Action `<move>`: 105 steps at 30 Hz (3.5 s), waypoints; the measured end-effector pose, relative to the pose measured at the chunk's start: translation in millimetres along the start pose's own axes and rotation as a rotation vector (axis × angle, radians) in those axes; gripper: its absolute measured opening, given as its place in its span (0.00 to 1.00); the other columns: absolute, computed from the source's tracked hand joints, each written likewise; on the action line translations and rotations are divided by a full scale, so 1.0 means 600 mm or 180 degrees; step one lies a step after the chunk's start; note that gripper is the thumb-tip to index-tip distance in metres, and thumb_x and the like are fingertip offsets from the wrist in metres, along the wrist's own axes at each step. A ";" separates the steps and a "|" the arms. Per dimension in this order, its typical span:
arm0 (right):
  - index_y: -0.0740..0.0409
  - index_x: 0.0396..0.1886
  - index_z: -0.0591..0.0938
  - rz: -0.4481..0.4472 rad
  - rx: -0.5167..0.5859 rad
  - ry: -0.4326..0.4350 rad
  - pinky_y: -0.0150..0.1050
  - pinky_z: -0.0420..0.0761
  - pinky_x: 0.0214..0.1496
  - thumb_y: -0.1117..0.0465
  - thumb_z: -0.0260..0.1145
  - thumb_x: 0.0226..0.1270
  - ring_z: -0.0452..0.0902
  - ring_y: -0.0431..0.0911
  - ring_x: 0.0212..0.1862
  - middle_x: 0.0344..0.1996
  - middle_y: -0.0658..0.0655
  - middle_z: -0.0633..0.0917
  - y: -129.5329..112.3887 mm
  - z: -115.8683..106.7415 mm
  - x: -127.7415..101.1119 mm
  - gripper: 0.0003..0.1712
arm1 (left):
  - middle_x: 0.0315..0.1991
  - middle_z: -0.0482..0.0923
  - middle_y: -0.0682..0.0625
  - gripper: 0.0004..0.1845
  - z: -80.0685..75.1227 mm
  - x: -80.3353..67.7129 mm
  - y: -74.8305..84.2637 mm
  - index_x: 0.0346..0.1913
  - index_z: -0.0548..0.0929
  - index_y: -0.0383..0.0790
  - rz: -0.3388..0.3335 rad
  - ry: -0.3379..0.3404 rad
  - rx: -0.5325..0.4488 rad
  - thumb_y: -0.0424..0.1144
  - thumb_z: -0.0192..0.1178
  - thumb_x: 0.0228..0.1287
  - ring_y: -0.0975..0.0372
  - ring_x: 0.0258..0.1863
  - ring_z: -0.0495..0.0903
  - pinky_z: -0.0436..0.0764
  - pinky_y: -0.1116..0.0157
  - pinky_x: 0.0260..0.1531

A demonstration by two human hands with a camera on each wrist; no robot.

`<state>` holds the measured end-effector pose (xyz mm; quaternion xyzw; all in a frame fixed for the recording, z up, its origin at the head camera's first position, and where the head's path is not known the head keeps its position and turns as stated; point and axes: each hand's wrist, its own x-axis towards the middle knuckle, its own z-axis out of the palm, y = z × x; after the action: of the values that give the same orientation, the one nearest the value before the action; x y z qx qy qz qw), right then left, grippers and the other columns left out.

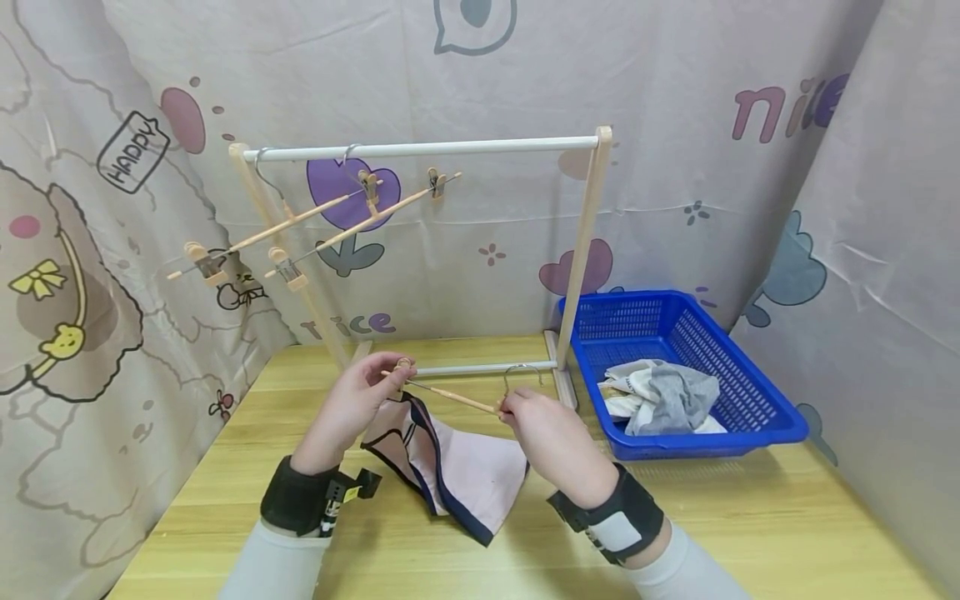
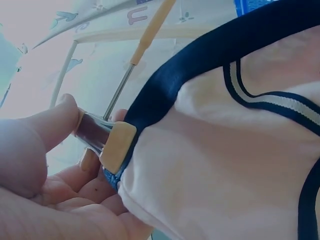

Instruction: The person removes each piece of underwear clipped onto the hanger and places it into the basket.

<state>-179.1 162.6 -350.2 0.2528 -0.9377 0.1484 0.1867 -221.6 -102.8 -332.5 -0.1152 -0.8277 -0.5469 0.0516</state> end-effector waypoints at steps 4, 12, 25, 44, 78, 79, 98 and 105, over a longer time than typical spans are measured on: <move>0.57 0.37 0.87 0.0007 -0.0009 -0.0016 0.35 0.84 0.33 0.63 0.70 0.71 0.81 0.40 0.32 0.31 0.48 0.83 0.000 0.000 0.000 0.02 | 0.48 0.82 0.41 0.13 0.000 -0.001 0.007 0.55 0.84 0.33 0.0032 -0.0013 -0.0017 0.38 0.63 0.75 0.58 0.41 0.77 0.75 0.67 0.42; 0.57 0.37 0.87 0.0033 -0.0039 -0.0068 0.35 0.83 0.33 0.63 0.70 0.71 0.81 0.40 0.32 0.31 0.48 0.83 0.002 -0.003 0.001 0.02 | 0.45 0.83 0.41 0.10 0.006 -0.005 0.015 0.51 0.86 0.33 0.0194 0.0129 0.0009 0.36 0.63 0.74 0.59 0.40 0.78 0.76 0.67 0.42; 0.57 0.38 0.86 0.0050 -0.0127 -0.0160 0.35 0.83 0.33 0.63 0.69 0.72 0.82 0.41 0.32 0.31 0.49 0.84 0.013 -0.011 0.001 0.02 | 0.45 0.86 0.45 0.07 0.028 -0.012 0.020 0.47 0.87 0.37 0.0523 0.0368 0.0356 0.36 0.66 0.71 0.53 0.48 0.82 0.80 0.53 0.55; 0.59 0.37 0.85 0.0056 -0.0077 -0.0199 0.36 0.83 0.33 0.65 0.68 0.72 0.78 0.40 0.31 0.28 0.49 0.83 0.024 -0.021 0.001 0.03 | 0.41 0.86 0.46 0.05 0.047 -0.021 0.034 0.43 0.88 0.37 0.0793 0.0565 0.0214 0.35 0.69 0.67 0.55 0.44 0.81 0.78 0.57 0.48; 0.54 0.40 0.86 0.0035 0.0148 0.0135 0.33 0.81 0.33 0.64 0.70 0.71 0.76 0.37 0.31 0.32 0.47 0.84 -0.002 0.003 0.004 0.02 | 0.46 0.69 0.42 0.08 0.008 -0.035 0.004 0.55 0.70 0.34 0.0524 -0.0046 0.0304 0.36 0.47 0.83 0.55 0.43 0.70 0.72 0.62 0.45; 0.55 0.40 0.86 0.0016 0.0169 0.0172 0.32 0.81 0.32 0.64 0.70 0.71 0.76 0.37 0.31 0.32 0.47 0.84 -0.002 0.004 0.005 0.02 | 0.46 0.69 0.42 0.09 0.006 -0.035 0.004 0.55 0.70 0.34 0.0530 -0.0034 0.0283 0.36 0.47 0.83 0.56 0.43 0.69 0.71 0.63 0.44; 0.55 0.53 0.83 -0.0043 0.0291 0.0634 0.46 0.80 0.51 0.59 0.73 0.69 0.79 0.48 0.51 0.48 0.52 0.83 -0.014 0.004 0.006 0.15 | 0.43 0.66 0.42 0.10 -0.024 -0.043 0.011 0.54 0.68 0.27 0.0671 0.0439 -0.0115 0.33 0.44 0.84 0.57 0.40 0.66 0.66 0.68 0.42; 0.55 0.50 0.84 -0.0653 0.0394 0.1027 0.51 0.78 0.56 0.66 0.76 0.62 0.79 0.51 0.54 0.50 0.54 0.83 -0.020 0.006 0.007 0.17 | 0.46 0.66 0.41 0.11 -0.036 -0.039 0.013 0.55 0.65 0.25 0.0577 0.0785 -0.0392 0.33 0.42 0.84 0.58 0.44 0.65 0.66 0.69 0.45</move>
<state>-176.9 149.7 -349.6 0.3310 -0.8540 0.2245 0.3327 -197.6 -122.8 -321.7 -0.1243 -0.7662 -0.5997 0.1948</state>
